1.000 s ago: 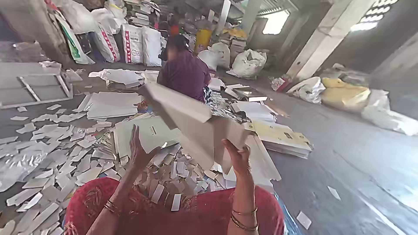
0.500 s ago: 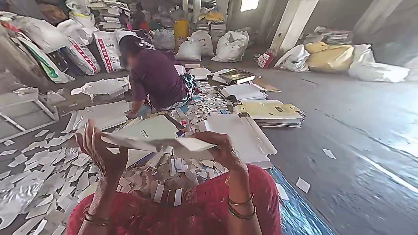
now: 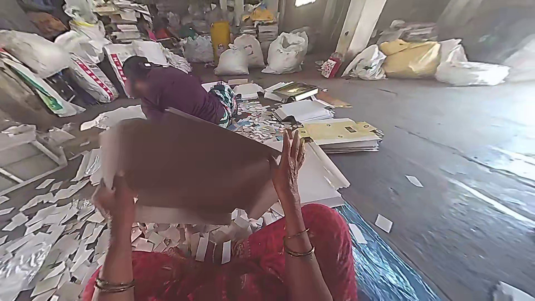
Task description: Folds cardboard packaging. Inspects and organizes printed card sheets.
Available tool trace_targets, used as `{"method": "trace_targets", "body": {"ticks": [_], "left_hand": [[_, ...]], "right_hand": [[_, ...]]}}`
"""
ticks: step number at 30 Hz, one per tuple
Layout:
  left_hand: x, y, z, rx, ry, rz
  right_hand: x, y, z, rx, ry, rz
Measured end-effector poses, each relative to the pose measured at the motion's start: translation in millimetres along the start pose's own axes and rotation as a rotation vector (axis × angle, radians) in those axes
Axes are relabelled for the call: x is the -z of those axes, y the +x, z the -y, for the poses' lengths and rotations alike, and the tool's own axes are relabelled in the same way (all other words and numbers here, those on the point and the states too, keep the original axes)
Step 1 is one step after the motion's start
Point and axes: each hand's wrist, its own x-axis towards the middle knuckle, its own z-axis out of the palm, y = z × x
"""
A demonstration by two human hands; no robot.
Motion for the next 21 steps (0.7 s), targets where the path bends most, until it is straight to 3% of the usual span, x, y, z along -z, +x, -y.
{"method": "trace_targets", "body": {"ticks": [4, 7, 12, 21], "left_hand": [[16, 7, 9, 0.222, -0.232, -0.075], [27, 9, 25, 0.295, -0.309, -0.033], [24, 12, 57, 0.347, -0.411, 0.089], [7, 16, 81, 0.430, -0.522, 0.228]], "right_hand": [[-20, 1, -23, -0.122, 0.160, -0.001], [-25, 5, -37, -0.280, 0.308, 0.082], [-37, 2, -52, -0.331, 0.657, 0.285], [-61, -8, -51, -0.184, 0.460, 0.465]]}}
